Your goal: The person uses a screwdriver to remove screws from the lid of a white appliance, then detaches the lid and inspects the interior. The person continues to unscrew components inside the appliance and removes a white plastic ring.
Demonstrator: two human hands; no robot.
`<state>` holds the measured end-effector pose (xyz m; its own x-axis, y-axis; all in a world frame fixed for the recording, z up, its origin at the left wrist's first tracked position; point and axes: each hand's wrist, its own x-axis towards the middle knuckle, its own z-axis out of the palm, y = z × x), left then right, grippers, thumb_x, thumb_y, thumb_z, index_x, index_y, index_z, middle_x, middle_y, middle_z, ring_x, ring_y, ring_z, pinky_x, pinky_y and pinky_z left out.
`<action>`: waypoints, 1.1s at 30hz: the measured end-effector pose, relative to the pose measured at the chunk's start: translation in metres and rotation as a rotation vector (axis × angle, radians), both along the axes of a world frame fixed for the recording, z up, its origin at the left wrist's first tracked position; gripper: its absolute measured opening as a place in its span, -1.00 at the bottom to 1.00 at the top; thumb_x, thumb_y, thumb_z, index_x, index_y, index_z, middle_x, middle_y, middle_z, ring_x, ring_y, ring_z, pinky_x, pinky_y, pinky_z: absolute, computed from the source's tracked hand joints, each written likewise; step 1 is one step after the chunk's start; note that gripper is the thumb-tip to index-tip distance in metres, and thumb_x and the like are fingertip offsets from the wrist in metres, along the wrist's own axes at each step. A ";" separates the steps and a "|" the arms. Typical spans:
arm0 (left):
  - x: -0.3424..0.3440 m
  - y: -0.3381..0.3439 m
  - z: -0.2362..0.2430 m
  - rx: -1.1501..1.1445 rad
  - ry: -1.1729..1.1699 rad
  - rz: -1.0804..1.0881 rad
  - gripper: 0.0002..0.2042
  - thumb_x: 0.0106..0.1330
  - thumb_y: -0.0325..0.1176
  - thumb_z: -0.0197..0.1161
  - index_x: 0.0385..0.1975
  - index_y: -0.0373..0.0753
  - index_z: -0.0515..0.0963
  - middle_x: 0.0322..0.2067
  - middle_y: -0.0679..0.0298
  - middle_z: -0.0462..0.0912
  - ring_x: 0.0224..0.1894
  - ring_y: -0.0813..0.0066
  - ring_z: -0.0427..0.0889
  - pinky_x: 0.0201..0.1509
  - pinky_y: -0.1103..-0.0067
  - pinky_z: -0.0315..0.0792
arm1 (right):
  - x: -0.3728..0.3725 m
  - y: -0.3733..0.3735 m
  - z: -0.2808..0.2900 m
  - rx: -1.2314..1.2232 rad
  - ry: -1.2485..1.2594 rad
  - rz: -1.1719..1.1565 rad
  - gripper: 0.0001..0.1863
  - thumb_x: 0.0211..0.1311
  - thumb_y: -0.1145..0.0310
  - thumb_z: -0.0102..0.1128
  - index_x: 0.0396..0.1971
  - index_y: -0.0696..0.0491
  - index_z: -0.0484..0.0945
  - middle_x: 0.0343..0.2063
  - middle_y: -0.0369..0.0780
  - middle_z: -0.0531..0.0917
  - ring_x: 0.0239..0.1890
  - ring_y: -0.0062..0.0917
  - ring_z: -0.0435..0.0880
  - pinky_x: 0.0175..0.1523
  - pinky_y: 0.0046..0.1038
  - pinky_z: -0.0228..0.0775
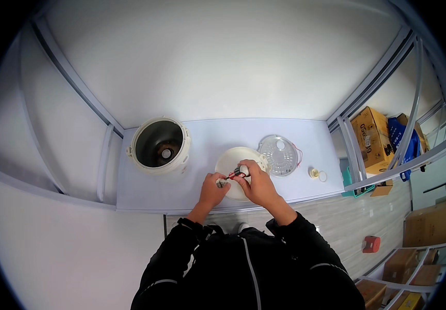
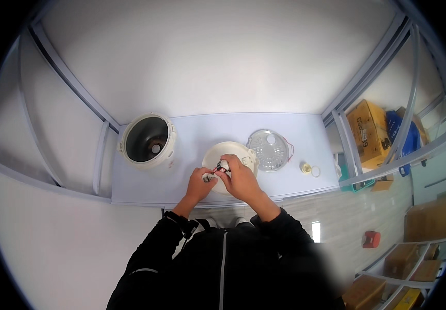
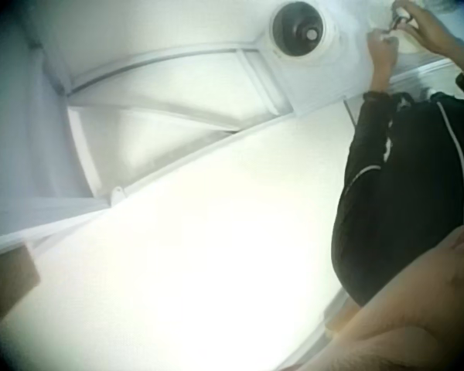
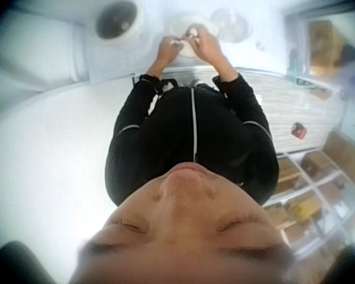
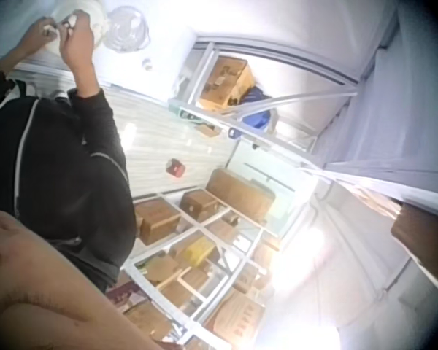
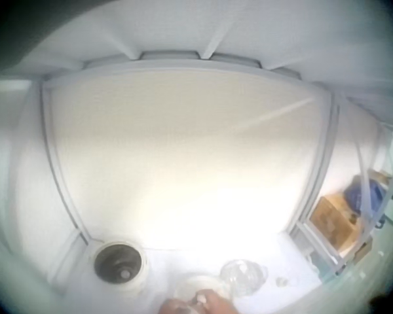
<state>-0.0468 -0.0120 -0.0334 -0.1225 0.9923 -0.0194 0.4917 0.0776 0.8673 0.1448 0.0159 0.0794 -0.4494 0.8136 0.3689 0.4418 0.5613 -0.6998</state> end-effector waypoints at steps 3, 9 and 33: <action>-0.001 0.001 0.000 0.010 -0.001 -0.012 -0.68 0.11 -0.25 0.47 -0.15 -0.17 0.66 -0.16 0.05 0.57 -0.10 0.01 0.63 0.02 0.27 0.55 | -0.002 -0.001 0.001 0.020 -0.004 -0.020 -0.51 0.34 0.29 0.34 0.16 0.07 0.37 0.01 -0.03 0.61 -0.18 0.00 0.71 -0.18 -0.14 0.56; -0.002 0.003 -0.003 0.060 -0.008 -0.031 -0.69 0.09 -0.28 0.48 -0.17 -0.20 0.68 -0.18 0.03 0.59 -0.13 0.00 0.65 0.00 0.27 0.56 | -0.004 -0.003 0.006 0.040 -0.022 -0.050 -0.52 0.34 0.27 0.34 0.15 0.07 0.39 0.01 -0.04 0.61 -0.21 -0.01 0.71 -0.20 -0.15 0.57; -0.011 0.008 -0.004 0.080 -0.005 -0.126 -0.69 0.08 -0.30 0.48 -0.16 -0.21 0.67 -0.19 0.04 0.58 -0.12 -0.02 0.62 0.00 0.24 0.54 | -0.051 -0.001 0.048 0.154 -0.538 -0.343 -0.59 0.12 0.05 0.49 -0.42 0.05 0.49 -0.60 -0.15 0.63 -0.58 -0.22 0.68 -0.52 -0.25 0.48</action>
<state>-0.0579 -0.0037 -0.0377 0.0027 0.9982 0.0603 0.4892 -0.0540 0.8705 0.0936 0.0151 0.1273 -0.3276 0.8996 0.2889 0.8795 0.4020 -0.2546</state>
